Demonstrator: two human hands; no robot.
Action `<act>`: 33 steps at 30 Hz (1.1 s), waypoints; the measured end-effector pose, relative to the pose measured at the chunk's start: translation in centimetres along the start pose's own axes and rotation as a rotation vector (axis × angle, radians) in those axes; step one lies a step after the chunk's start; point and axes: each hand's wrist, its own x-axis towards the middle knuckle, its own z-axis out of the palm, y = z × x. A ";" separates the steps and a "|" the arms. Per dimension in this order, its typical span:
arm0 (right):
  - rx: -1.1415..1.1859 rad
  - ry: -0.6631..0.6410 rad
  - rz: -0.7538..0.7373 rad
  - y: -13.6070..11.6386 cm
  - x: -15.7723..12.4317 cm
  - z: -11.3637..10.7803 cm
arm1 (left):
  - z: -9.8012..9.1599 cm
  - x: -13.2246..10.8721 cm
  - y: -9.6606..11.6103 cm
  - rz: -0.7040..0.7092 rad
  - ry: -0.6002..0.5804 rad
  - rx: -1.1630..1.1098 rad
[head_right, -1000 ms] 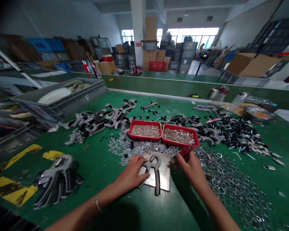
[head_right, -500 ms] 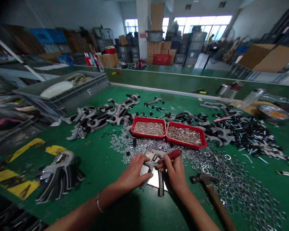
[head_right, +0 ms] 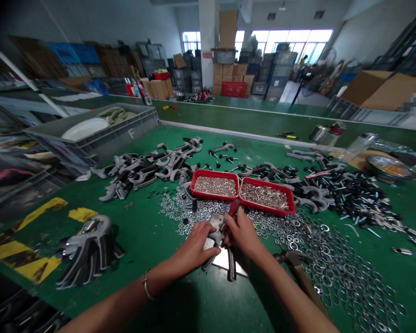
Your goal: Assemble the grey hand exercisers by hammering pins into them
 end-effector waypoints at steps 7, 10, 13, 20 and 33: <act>0.188 0.046 -0.024 2.1 0.1 -1.7 | 0.0 0.2 -0.1 -0.010 0.002 0.020; 0.103 0.083 -0.074 3.1 -1.3 -1.1 | 0.1 0.2 -0.3 -0.017 -0.003 0.027; 0.033 0.148 -0.065 3.4 -1.9 -1.7 | 0.0 -0.2 -0.2 -0.022 -0.018 0.041; -0.984 -0.018 0.157 3.2 -2.9 -10.5 | -3.4 5.9 1.8 0.081 0.090 0.316; -1.514 -0.040 -0.436 -4.7 11.2 -2.3 | -7.8 16.9 -1.9 -0.149 0.039 0.713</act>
